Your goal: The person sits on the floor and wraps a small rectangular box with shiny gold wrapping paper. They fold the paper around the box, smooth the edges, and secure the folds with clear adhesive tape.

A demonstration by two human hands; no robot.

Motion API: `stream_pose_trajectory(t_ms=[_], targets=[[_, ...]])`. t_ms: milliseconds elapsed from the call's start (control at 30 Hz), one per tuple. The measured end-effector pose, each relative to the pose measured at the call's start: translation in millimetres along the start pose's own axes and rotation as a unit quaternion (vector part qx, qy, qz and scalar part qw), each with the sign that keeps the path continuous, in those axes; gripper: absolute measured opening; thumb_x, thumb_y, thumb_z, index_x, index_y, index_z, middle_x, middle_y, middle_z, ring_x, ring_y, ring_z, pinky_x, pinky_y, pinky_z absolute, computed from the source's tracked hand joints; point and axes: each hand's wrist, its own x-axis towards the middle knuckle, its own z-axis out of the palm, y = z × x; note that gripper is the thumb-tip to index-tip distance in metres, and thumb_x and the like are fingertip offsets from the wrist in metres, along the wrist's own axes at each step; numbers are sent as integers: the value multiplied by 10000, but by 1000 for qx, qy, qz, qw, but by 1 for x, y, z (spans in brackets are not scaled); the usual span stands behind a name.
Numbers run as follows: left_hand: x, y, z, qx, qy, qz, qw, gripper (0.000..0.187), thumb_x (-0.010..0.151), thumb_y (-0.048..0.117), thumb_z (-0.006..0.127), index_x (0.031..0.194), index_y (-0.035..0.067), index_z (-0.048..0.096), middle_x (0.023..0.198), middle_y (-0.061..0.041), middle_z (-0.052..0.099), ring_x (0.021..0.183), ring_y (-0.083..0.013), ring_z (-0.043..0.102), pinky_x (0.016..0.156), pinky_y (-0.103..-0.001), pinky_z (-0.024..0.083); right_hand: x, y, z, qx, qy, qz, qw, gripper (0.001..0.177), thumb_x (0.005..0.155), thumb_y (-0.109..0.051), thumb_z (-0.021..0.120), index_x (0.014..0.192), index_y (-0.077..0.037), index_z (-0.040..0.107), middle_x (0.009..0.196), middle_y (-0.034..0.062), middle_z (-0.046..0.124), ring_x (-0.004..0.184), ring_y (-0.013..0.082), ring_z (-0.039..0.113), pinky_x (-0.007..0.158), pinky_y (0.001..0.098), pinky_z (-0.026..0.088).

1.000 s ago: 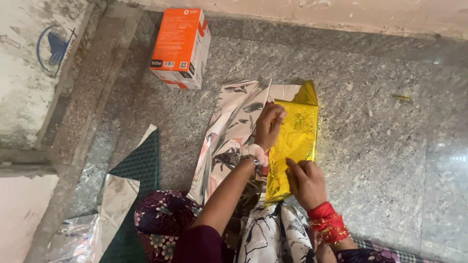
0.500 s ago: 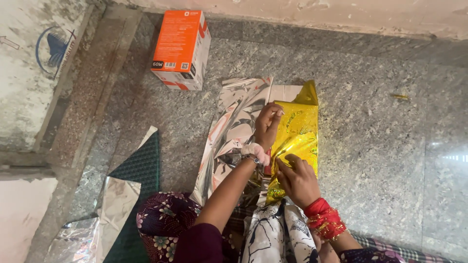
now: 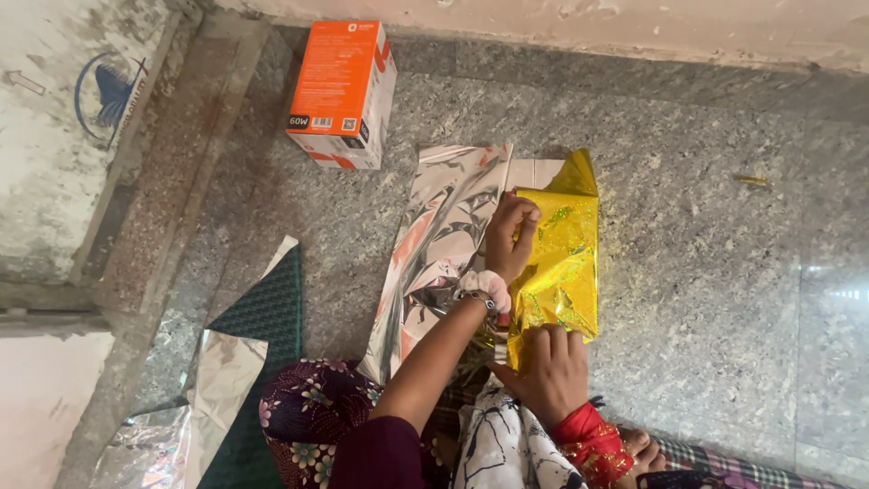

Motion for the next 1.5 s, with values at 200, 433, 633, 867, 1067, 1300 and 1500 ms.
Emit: stream_pose_trajectory(t_ms=[200,433,633,867,1067,1300,1500], targets=[[0,0,-1,20,1,13,1000,149,1066,180,582,1048,37,619,1061,-70,641,962,-211,679,836,-314,570,-1,57,0,-8,49,95,994,515,896,-493,680,1198,-77,648,1107,128,577,1006,272,498,900,410,420],[-4,-14,6,155,60,57,985,122,1066,154,565,1058,44,615,1104,-117,637,1043,-326,643,954,-416,512,15,110,13,100,27,200,974,556,918,-423,719,1291,-22,623,1201,162,635,1169,375,548,1060,499,403],[-19,-29,-9,88,204,-109,969,177,1058,201,553,1139,59,623,1185,-123,631,1003,-224,671,854,-325,581,22,104,10,107,77,165,977,645,887,-382,771,1335,29,557,1237,232,591,1157,389,538,1003,494,435],[-94,-44,-58,156,126,-86,976,176,1057,180,554,1133,35,620,1158,-146,684,1024,-287,689,890,-382,544,68,72,-12,13,7,16,1000,434,891,-319,732,1263,-101,687,1347,138,630,1123,358,550,986,462,456],[-112,-69,-65,199,67,-59,976,182,1029,167,590,1106,9,638,1201,-202,633,1099,-406,616,954,-462,488,111,22,-9,-4,-156,-66,986,507,901,-434,692,1278,-96,685,1430,149,555,1080,342,529,972,462,456],[-112,-71,-74,248,31,-36,968,175,1015,129,579,1131,21,653,1214,-189,626,1125,-409,590,957,-483,483,135,12,-4,-26,-247,-129,960,537,825,-476,704,1185,-78,698,1518,181,435,1050,365,512,981,478,437],[-111,-69,-83,250,47,-55,965,138,1012,108,589,1106,40,662,1193,-176,629,1101,-391,609,940,-486,492,130,28,8,-2,-233,-159,960,412,922,-397,616,1197,-109,719,1527,184,465,1032,354,520,978,462,454]])
